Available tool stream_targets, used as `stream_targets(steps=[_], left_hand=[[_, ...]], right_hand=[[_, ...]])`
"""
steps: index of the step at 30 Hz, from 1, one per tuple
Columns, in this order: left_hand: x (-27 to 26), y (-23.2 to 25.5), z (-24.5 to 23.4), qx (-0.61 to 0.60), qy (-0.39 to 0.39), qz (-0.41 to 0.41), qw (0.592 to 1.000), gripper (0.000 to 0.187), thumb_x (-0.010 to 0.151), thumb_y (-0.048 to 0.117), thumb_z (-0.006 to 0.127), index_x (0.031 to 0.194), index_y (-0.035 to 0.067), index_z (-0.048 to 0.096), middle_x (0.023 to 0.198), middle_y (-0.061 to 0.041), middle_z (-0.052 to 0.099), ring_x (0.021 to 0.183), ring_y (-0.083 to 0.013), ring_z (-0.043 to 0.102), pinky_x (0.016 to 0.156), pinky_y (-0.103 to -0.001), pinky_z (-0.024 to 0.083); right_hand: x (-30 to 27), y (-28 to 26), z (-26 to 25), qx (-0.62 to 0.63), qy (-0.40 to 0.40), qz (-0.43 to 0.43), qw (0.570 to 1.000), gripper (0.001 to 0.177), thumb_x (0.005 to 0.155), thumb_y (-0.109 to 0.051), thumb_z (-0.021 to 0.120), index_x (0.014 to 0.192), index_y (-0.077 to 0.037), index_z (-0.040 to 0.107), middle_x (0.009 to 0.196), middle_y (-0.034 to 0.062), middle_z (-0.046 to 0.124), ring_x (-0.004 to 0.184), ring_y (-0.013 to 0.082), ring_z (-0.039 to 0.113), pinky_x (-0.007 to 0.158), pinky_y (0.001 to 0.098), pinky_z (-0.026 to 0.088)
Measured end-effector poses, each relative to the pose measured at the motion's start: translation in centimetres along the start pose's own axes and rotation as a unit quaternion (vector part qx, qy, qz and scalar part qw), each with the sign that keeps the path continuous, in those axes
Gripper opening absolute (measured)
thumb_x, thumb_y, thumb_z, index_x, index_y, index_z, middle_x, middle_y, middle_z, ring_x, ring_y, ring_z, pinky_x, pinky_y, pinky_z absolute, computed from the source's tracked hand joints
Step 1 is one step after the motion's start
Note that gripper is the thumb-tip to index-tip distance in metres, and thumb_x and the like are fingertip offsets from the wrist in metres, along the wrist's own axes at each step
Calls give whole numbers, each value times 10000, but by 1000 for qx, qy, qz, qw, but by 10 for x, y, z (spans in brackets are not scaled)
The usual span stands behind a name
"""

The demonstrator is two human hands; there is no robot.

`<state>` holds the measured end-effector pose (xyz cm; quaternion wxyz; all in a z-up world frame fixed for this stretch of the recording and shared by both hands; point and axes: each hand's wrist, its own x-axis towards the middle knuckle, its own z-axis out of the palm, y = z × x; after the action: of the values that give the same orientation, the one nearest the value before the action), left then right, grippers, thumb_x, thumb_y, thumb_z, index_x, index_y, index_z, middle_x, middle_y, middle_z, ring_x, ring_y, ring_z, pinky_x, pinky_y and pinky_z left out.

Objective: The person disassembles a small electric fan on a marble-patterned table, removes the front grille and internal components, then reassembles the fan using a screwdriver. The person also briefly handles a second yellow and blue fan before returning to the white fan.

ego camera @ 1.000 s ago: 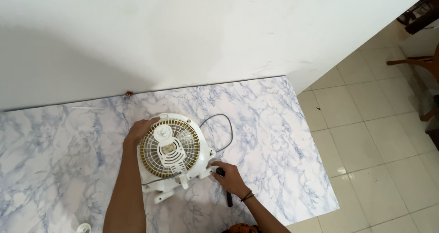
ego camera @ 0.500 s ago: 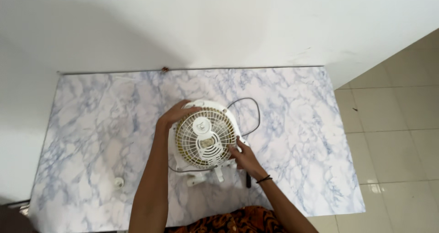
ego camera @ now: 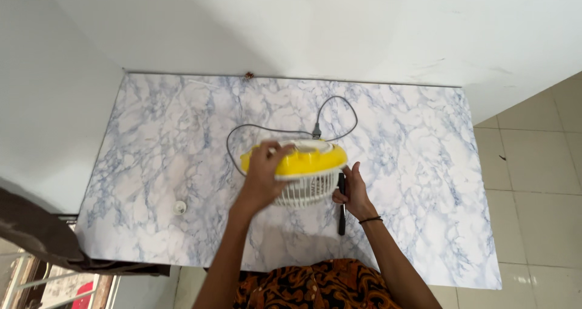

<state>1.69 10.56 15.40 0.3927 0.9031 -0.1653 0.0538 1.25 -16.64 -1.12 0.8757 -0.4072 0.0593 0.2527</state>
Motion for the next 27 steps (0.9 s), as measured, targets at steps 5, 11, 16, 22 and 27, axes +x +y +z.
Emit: stream_targets(steps=[5,11,16,22,27], left_hand=[[-81,25,21,37,7,33,999,714,631,-41,807,1301,170,679,1398,-166,519,1203,-351,537,1004,-429,476],[-178,14,59,48,6,-2,999,580,653,4,810,1198,169,704,1464,-160,490,1289,-405,461,1051,-501,405],[-239,-11,103,120,54,-18,991,440,697,12,776,1095,198,764,1498,-104,490,1318,-382,423,1068,-487,417],[-262,-33,128,136,92,-40,986,409,692,9,777,1067,170,751,1489,-89,525,1306,-361,457,1082,-477,446],[-260,-33,127,133,105,-46,984,424,682,36,791,1078,183,761,1470,-93,556,1291,-357,492,1079,-480,460]], right_hand=[[-24,6,-1,61,188,92,976,721,1028,-667,256,1347,-71,505,736,25,557,493,119,425,492,285,370],[-38,27,-34,-175,106,89,975,519,1097,-519,510,1116,-6,584,686,9,535,470,92,373,416,267,321],[-29,21,-36,-441,298,34,846,349,895,-369,708,1111,-101,650,829,4,716,569,113,509,530,294,461],[-13,-39,19,-585,283,-224,727,289,875,-211,769,1109,-82,658,769,61,665,649,158,619,617,317,503],[21,-60,86,-628,200,-277,699,291,895,-200,738,1156,-97,660,757,53,647,606,196,604,589,344,488]])
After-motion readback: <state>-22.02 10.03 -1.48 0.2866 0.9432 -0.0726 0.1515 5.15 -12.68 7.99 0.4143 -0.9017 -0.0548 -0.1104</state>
